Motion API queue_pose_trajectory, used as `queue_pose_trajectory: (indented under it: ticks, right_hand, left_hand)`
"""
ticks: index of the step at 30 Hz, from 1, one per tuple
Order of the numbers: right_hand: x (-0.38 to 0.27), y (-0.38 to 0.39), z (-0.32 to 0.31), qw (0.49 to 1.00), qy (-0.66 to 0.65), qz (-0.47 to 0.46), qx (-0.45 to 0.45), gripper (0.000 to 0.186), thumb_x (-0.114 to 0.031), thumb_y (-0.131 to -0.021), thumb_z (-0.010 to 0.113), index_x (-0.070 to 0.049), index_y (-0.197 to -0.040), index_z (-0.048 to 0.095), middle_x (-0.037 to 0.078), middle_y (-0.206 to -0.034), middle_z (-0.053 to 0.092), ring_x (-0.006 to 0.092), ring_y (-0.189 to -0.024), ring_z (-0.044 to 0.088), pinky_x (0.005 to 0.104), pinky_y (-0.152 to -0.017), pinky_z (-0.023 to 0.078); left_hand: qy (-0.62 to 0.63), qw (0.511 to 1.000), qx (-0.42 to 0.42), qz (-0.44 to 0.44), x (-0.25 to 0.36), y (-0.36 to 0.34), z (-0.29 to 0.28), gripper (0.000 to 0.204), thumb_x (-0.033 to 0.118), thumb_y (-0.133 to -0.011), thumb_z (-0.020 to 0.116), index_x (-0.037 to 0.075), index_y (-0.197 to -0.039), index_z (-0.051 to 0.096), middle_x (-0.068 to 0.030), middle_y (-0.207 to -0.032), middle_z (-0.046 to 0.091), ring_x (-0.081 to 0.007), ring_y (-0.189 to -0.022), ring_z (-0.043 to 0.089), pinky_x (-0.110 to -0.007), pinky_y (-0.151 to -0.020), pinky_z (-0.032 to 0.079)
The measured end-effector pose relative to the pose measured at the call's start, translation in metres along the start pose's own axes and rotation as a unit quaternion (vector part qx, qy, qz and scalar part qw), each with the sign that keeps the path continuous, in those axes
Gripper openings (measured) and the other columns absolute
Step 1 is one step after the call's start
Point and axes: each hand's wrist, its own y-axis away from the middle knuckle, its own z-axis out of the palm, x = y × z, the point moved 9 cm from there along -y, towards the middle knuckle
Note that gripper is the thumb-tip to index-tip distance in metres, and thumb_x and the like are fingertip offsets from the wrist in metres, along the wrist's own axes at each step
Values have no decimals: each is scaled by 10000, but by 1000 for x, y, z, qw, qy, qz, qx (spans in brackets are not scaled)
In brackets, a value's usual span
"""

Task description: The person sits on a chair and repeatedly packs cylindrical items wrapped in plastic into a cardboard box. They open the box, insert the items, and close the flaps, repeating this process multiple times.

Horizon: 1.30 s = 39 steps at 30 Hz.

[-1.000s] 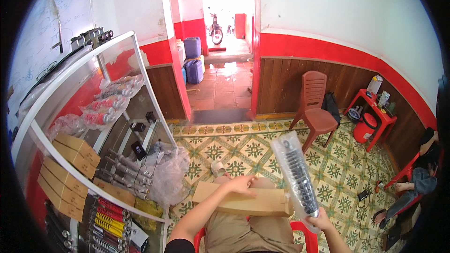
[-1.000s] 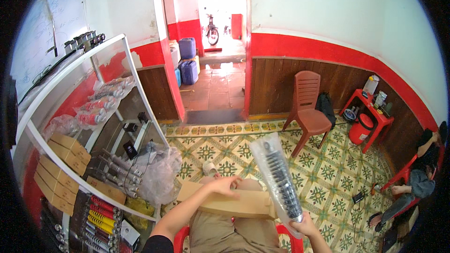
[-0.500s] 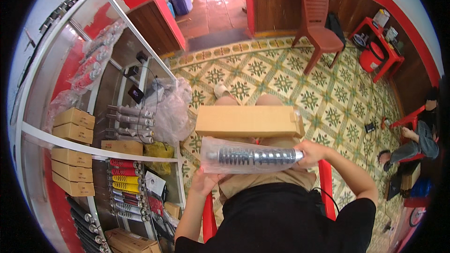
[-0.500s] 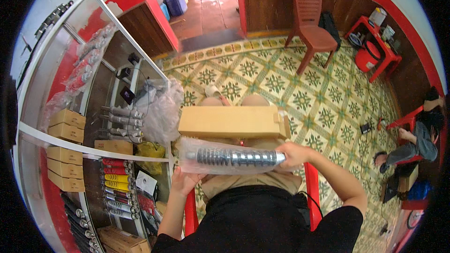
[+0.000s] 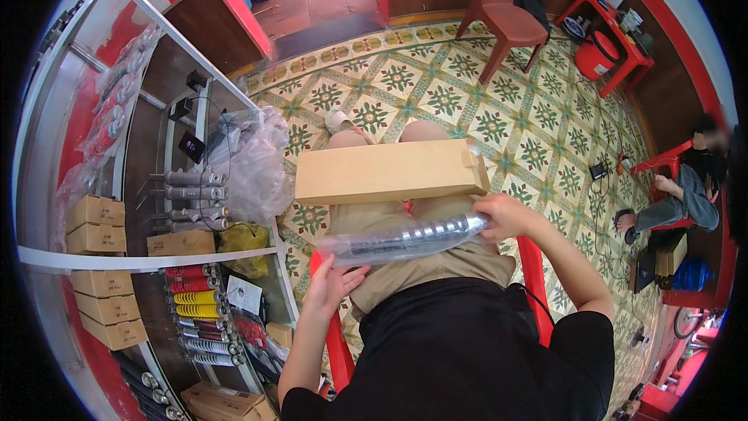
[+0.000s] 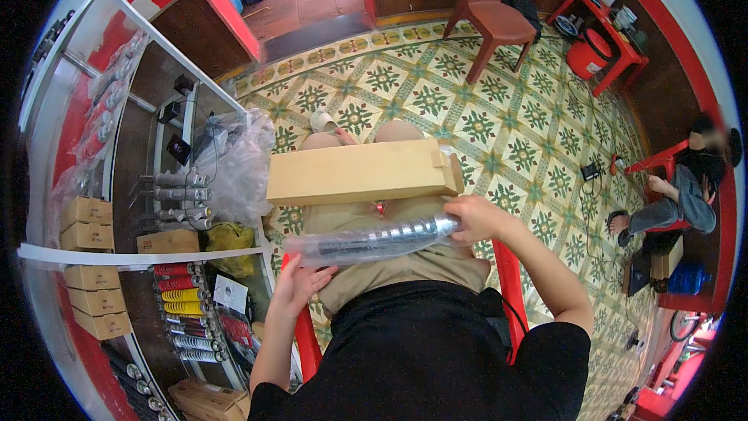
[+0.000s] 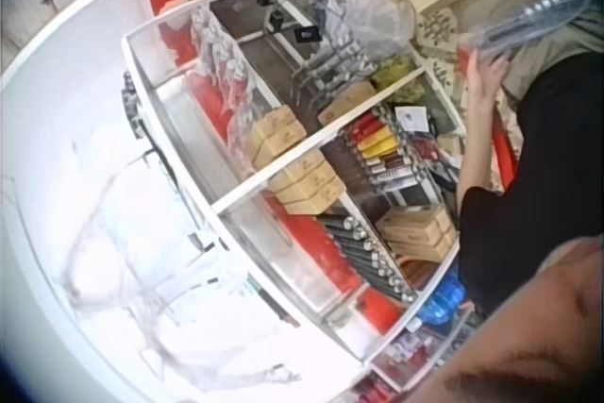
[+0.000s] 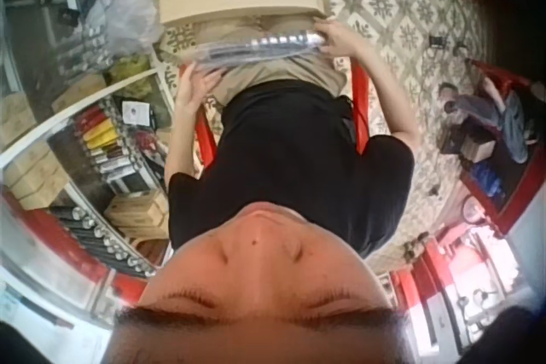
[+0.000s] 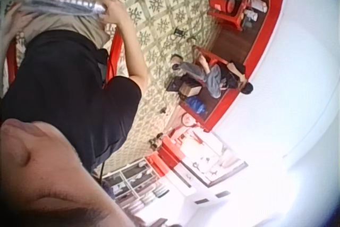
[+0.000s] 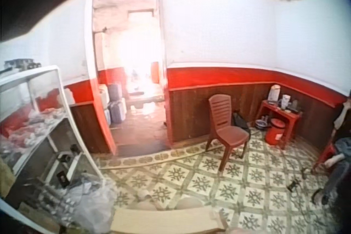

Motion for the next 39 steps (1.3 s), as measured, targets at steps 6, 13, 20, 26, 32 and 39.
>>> queue_pose_trajectory:
  ticks: [6, 13, 20, 26, 32, 39]
  right_hand:
    - [-21, 38, -26, 991, 6, -26, 132, 744, -361, -624, 877, -63, -1250, 606, 165, -1180, 580, 362, -1112, 560, 446, -970, 462]
    - [-34, 66, -18, 969, 146, -40, 198, 386, -212, -627, 844, -121, -982, 723, 45, -1072, 627, 280, -1090, 555, 458, -1011, 418]
    - [-40, 79, -25, 926, 225, -100, 286, 202, -94, -644, 806, -114, -828, 725, 7, -850, 648, 245, -925, 590, 430, -909, 448]
    - [-37, 96, -61, 925, 92, -61, 365, 191, -27, -633, 810, -96, -781, 711, 25, -791, 632, 247, -817, 598, 390, -763, 459]
    - [-32, 98, -57, 948, 37, -39, 313, 186, -6, -636, 805, -68, -769, 691, 47, -764, 609, 256, -782, 580, 369, -712, 463]
    - [-15, 94, -50, 964, -30, 65, 255, 281, -38, -656, 821, -58, -925, 741, 88, -861, 628, 288, -830, 578, 380, -758, 484]
  left_hand:
    - [-399, 841, 197, 308, 57, 43, 25, 722, 227, -909, 680, 53, -1511, 320, -206, -1466, 423, -379, -1245, 545, -407, -970, 515]
    - [-802, 369, 102, 458, 35, 54, 113, 517, 226, -705, 814, 166, -1199, 673, -102, -1318, 533, -324, -1210, 457, -492, -990, 369]
    - [-790, 299, 61, 532, 43, 36, 112, 295, 160, -722, 782, 128, -1009, 718, -27, -977, 612, -240, -981, 546, -456, -877, 392]
    - [-717, 402, 20, 569, 71, 45, 117, 94, 55, -701, 754, 80, -775, 701, -36, -707, 535, -245, -742, 555, -404, -747, 436]
    - [-730, 435, 1, 528, 79, 60, 130, 116, 33, -690, 769, 53, -760, 679, -61, -719, 542, -277, -753, 557, -406, -714, 457]
    - [-750, 433, -21, 500, 84, 57, 134, 133, 30, -754, 738, 36, -850, 646, -99, -930, 695, -314, -999, 658, -409, -830, 544]
